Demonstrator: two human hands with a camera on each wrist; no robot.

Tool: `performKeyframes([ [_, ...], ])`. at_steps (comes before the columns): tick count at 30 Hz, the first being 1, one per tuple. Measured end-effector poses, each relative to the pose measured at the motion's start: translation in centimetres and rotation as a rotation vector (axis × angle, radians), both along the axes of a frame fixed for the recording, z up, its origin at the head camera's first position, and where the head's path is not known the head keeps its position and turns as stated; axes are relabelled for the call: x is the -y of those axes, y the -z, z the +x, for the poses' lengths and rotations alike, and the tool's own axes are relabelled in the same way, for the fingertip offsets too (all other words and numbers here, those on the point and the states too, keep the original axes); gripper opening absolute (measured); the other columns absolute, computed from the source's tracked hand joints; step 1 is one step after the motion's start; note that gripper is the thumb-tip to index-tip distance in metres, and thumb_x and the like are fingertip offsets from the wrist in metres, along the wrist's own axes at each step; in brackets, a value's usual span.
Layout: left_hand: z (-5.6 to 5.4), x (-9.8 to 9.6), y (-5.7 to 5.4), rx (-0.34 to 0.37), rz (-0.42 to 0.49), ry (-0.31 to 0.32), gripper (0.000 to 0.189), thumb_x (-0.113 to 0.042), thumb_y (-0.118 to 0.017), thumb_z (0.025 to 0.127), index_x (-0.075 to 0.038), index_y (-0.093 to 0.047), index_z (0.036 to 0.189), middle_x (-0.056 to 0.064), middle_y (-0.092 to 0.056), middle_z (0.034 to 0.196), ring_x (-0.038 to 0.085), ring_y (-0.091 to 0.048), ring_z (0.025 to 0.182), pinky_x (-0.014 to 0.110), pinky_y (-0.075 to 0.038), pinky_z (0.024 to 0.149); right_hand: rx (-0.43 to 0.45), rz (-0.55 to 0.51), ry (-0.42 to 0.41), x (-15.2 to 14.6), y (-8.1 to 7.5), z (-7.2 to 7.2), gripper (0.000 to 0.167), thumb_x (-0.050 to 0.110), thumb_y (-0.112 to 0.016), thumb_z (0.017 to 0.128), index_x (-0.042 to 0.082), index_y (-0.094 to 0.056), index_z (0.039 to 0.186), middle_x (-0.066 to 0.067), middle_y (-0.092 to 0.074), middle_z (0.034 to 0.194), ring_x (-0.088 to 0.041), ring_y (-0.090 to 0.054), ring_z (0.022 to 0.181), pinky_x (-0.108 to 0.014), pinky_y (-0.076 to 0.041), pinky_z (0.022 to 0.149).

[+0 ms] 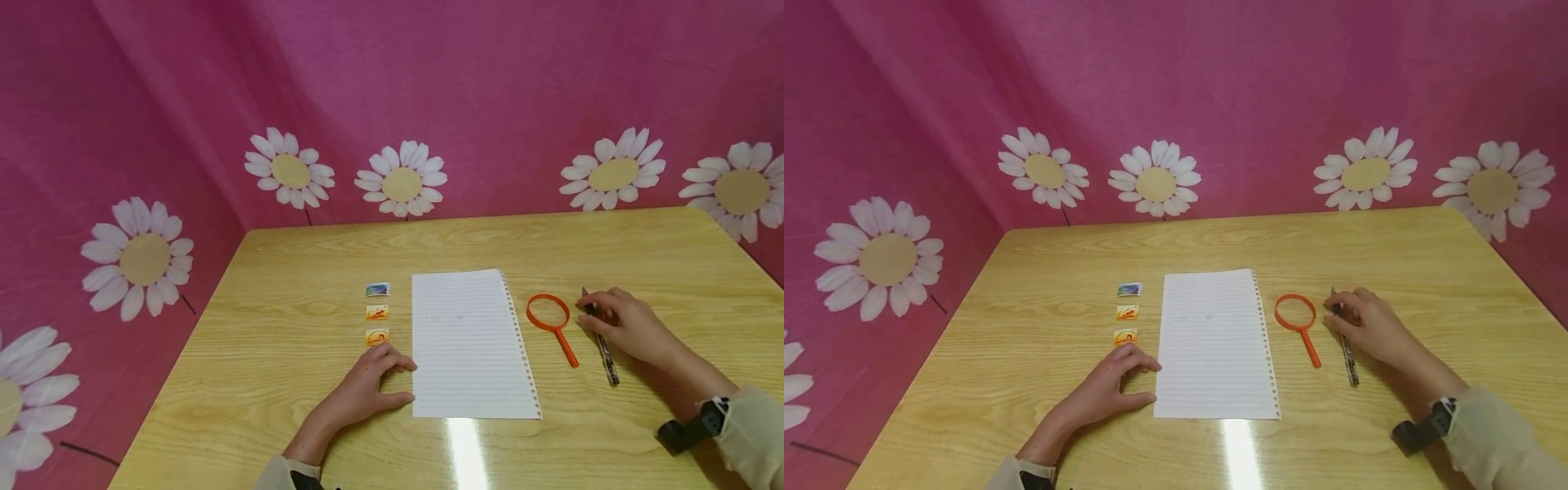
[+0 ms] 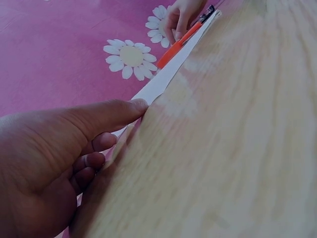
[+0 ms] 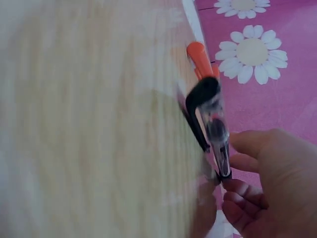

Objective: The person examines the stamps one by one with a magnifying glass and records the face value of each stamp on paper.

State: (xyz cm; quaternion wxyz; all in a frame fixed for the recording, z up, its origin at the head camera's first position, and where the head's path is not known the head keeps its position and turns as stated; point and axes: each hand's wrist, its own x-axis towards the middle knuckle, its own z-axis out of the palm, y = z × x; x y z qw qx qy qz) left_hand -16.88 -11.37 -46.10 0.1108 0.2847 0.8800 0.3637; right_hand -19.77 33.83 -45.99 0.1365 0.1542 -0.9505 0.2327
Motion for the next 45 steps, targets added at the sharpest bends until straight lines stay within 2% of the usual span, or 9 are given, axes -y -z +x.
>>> performKeyframes([
  [6,0.1,0.1,-0.1,0.009,0.028,-0.001,0.034,-0.034,-0.076,0.085,-0.020,-0.066,0.114,-0.004,-0.055,0.107,0.012,-0.047,0.100,0.030,-0.040,0.090,-0.126,-0.038,0.001,0.5,0.0,0.3,0.021,0.009,-0.076,0.084,0.002,-0.068,0.102,0.001,-0.051,0.076,-0.001,-0.036,0.067,-0.016,-0.030,0.055],
  [11,0.0,0.0,-0.1,-0.008,0.086,-0.021,0.031,-0.030,-0.077,0.085,-0.019,-0.067,0.113,-0.003,-0.056,0.104,0.010,-0.048,0.093,0.025,-0.042,0.085,-0.162,-0.034,0.004,1.1,-0.4,0.6,0.019,0.006,-0.077,0.082,0.001,-0.067,0.097,-0.001,-0.055,0.077,0.002,-0.039,0.067,-0.014,-0.034,0.054],
  [14,-0.2,0.0,-0.1,-0.048,0.140,-0.062,0.031,-0.024,-0.078,0.084,-0.016,-0.068,0.112,0.000,-0.058,0.100,0.010,-0.050,0.086,0.022,-0.043,0.079,-0.157,-0.024,-0.007,1.6,-0.6,0.8,0.018,0.006,-0.077,0.081,0.002,-0.067,0.095,-0.001,-0.058,0.078,0.003,-0.042,0.066,-0.016,-0.037,0.053],
  [18,-0.7,0.2,-0.1,-0.094,0.188,-0.152,0.030,-0.017,-0.079,0.083,-0.014,-0.068,0.111,0.001,-0.058,0.097,0.011,-0.051,0.083,0.022,-0.044,0.075,-0.141,-0.001,-0.014,2.2,-0.7,1.0,0.020,0.008,-0.080,0.079,0.004,-0.066,0.092,0.000,-0.057,0.077,0.000,-0.042,0.065,-0.019,-0.038,0.053],
  [23,-1.6,1.0,-0.1,-0.091,0.221,-0.264,0.030,-0.014,-0.078,0.083,-0.013,-0.069,0.112,0.004,-0.058,0.099,0.013,-0.051,0.084,0.021,-0.044,0.074,-0.136,-0.004,-0.031,2.8,-0.7,1.3,0.021,0.007,-0.081,0.076,0.005,-0.066,0.090,0.001,-0.055,0.076,-0.001,-0.042,0.064,-0.019,-0.037,0.052],
  [26,-2.4,1.6,0.1,-0.101,0.236,-0.309,0.030,-0.013,-0.078,0.083,-0.012,-0.069,0.111,0.005,-0.057,0.097,0.014,-0.050,0.083,0.021,-0.043,0.074,-0.138,-0.016,-0.045,3.0,-0.7,1.4,0.021,0.005,-0.081,0.075,0.006,-0.066,0.089,0.003,-0.054,0.074,0.001,-0.041,0.063,-0.018,-0.036,0.051],
  [32,-4.1,2.8,0.3,-0.131,0.281,-0.369,0.029,-0.011,-0.078,0.083,-0.007,-0.069,0.110,0.009,-0.057,0.094,0.014,-0.049,0.080,0.022,-0.043,0.071,-0.104,-0.033,-0.063,3.5,-0.7,1.7,0.019,0.004,-0.080,0.076,0.007,-0.066,0.088,0.006,-0.051,0.071,0.003,-0.038,0.061,-0.018,-0.036,0.050],
  [37,-5.4,3.5,0.3,-0.100,0.260,-0.418,0.029,-0.013,-0.076,0.085,-0.009,-0.068,0.113,0.009,-0.057,0.097,0.014,-0.047,0.081,0.020,-0.040,0.071,-0.068,-0.035,-0.057,3.6,-0.8,1.8,0.018,0.007,-0.080,0.078,0.006,-0.066,0.089,0.005,-0.052,0.072,0.003,-0.039,0.062,-0.019,-0.037,0.050],
  [45,-7.3,4.1,0.2,-0.067,0.266,-0.456,0.029,-0.013,-0.074,0.087,-0.007,-0.068,0.115,0.012,-0.056,0.100,0.016,-0.046,0.082,0.021,-0.039,0.072,-0.032,-0.016,-0.016,3.7,-0.8,2.2,0.021,0.012,-0.081,0.078,0.005,-0.066,0.092,0.001,-0.056,0.077,0.000,-0.041,0.066,-0.020,-0.037,0.054],
])
